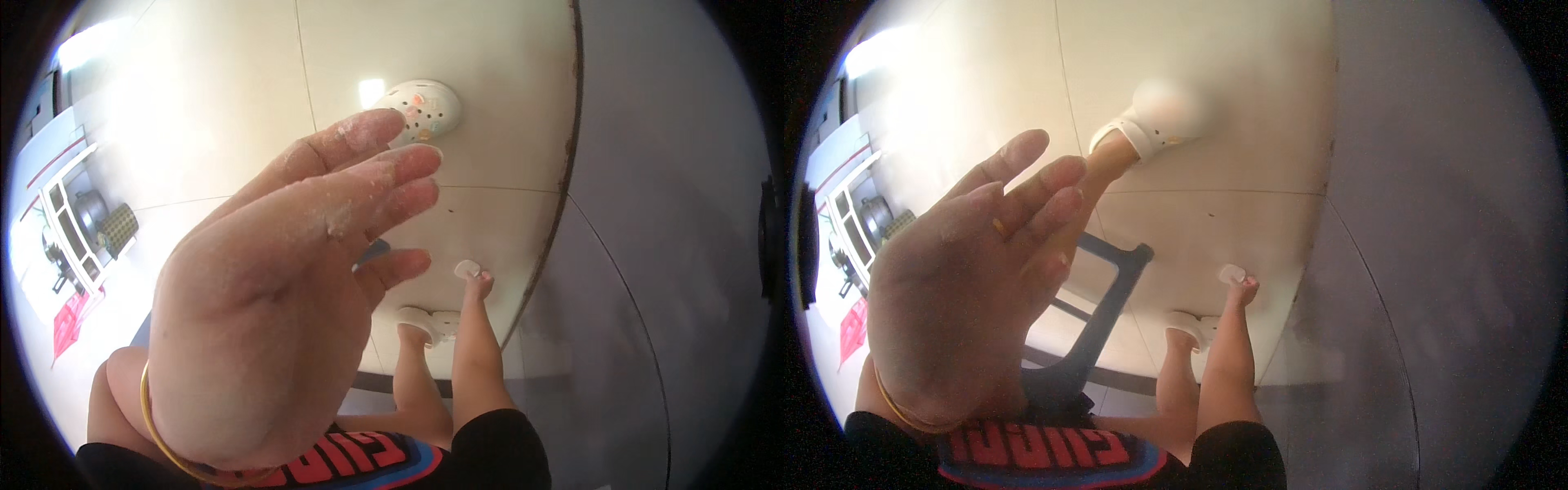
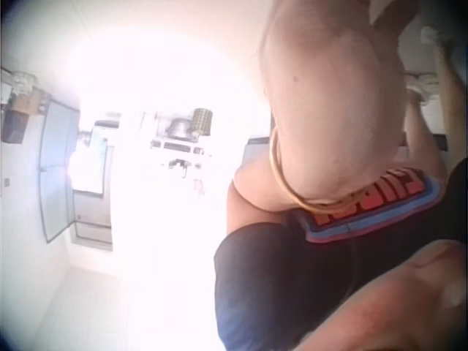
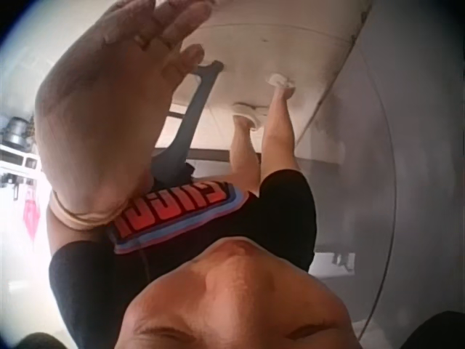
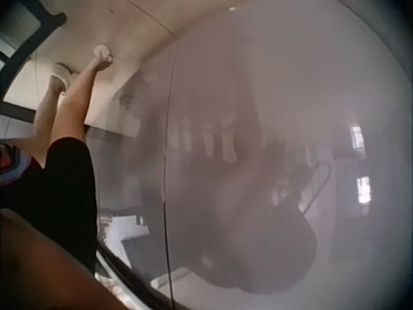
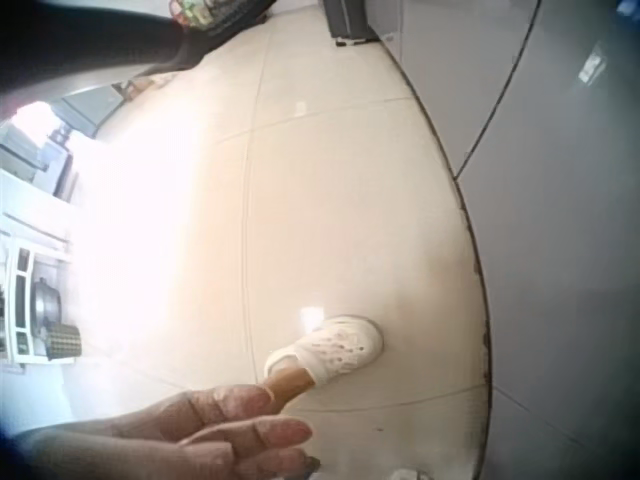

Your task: The person prepares dumplings by placing a green vegetable filling onto circular dough wrappers using chopsticks. They fold and seal the wrappers by hand, creating a crescent shape, and place the finished dumplings on a cutting board. The process is repeated for multiple units.

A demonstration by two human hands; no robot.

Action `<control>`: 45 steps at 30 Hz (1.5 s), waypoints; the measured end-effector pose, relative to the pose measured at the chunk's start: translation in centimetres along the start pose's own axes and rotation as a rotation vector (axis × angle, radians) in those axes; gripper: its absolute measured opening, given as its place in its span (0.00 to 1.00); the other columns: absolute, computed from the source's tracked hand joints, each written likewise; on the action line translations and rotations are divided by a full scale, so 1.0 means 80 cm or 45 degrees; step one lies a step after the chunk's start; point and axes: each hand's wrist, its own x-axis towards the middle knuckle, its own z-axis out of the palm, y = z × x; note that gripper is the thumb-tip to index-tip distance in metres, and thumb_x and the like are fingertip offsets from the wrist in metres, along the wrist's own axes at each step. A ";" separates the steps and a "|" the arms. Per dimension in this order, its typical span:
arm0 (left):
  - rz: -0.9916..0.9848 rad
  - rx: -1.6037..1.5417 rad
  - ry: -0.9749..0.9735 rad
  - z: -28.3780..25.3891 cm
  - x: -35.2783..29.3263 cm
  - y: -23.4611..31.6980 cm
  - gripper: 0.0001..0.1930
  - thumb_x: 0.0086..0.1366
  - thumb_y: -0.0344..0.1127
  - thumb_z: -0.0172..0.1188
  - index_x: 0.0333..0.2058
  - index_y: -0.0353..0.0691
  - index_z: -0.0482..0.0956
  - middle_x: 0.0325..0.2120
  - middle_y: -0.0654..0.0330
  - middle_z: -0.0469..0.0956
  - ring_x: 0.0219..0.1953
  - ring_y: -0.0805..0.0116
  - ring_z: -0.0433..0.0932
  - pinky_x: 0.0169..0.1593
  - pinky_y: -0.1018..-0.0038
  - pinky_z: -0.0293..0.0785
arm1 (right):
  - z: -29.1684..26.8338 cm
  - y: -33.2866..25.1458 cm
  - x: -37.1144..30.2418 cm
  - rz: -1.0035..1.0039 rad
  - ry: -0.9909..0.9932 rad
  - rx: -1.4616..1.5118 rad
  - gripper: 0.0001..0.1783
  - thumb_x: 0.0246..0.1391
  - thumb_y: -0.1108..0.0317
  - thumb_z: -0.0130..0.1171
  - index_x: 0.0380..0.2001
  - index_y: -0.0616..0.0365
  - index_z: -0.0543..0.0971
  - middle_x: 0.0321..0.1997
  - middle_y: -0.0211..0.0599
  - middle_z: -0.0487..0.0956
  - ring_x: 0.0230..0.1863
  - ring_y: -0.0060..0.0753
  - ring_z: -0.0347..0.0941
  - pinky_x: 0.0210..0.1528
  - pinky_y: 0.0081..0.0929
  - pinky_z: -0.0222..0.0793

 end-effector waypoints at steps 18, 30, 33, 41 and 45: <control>0.069 -1.022 0.079 0.041 0.007 -0.012 0.17 0.64 0.35 0.47 0.49 0.34 0.69 0.47 0.54 0.70 0.47 0.63 0.69 0.50 0.72 0.64 | -0.180 -0.159 -0.155 0.049 -0.286 1.555 0.18 0.48 0.77 0.58 0.45 0.65 0.71 0.38 0.33 0.75 0.40 0.23 0.71 0.45 0.23 0.69; -0.274 -1.958 -1.213 0.118 -0.150 -0.036 0.26 0.67 0.54 0.39 0.49 0.35 0.66 0.50 0.48 0.69 0.53 0.58 0.68 0.57 0.63 0.62 | -0.499 -0.267 -0.478 -1.195 0.529 0.685 0.06 0.46 0.76 0.60 0.31 0.61 0.79 0.34 0.34 0.79 0.39 0.28 0.74 0.44 0.24 0.67; -0.021 -2.107 -1.550 0.114 -0.209 -0.060 0.29 0.67 0.56 0.35 0.50 0.35 0.66 0.50 0.49 0.69 0.54 0.56 0.67 0.60 0.62 0.59 | -0.529 -0.227 -0.548 -1.144 0.865 0.958 0.12 0.52 0.78 0.50 0.41 0.64 0.75 0.45 0.45 0.76 0.48 0.37 0.71 0.53 0.28 0.64; -0.015 -1.716 -1.674 0.113 -0.283 -0.063 0.33 0.66 0.58 0.38 0.57 0.36 0.55 0.54 0.46 0.64 0.54 0.52 0.66 0.54 0.52 0.65 | -0.487 -0.198 -0.627 -1.232 0.630 0.385 0.35 0.57 0.57 0.42 0.61 0.69 0.52 0.66 0.59 0.49 0.69 0.56 0.37 0.67 0.49 0.30; 0.017 -1.532 -1.700 0.120 -0.323 -0.040 0.26 0.69 0.50 0.34 0.52 0.31 0.60 0.52 0.44 0.65 0.52 0.49 0.68 0.53 0.50 0.67 | -0.510 -0.149 -0.670 -1.276 0.479 1.054 0.26 0.60 0.59 0.42 0.56 0.68 0.64 0.58 0.55 0.65 0.62 0.47 0.57 0.64 0.38 0.47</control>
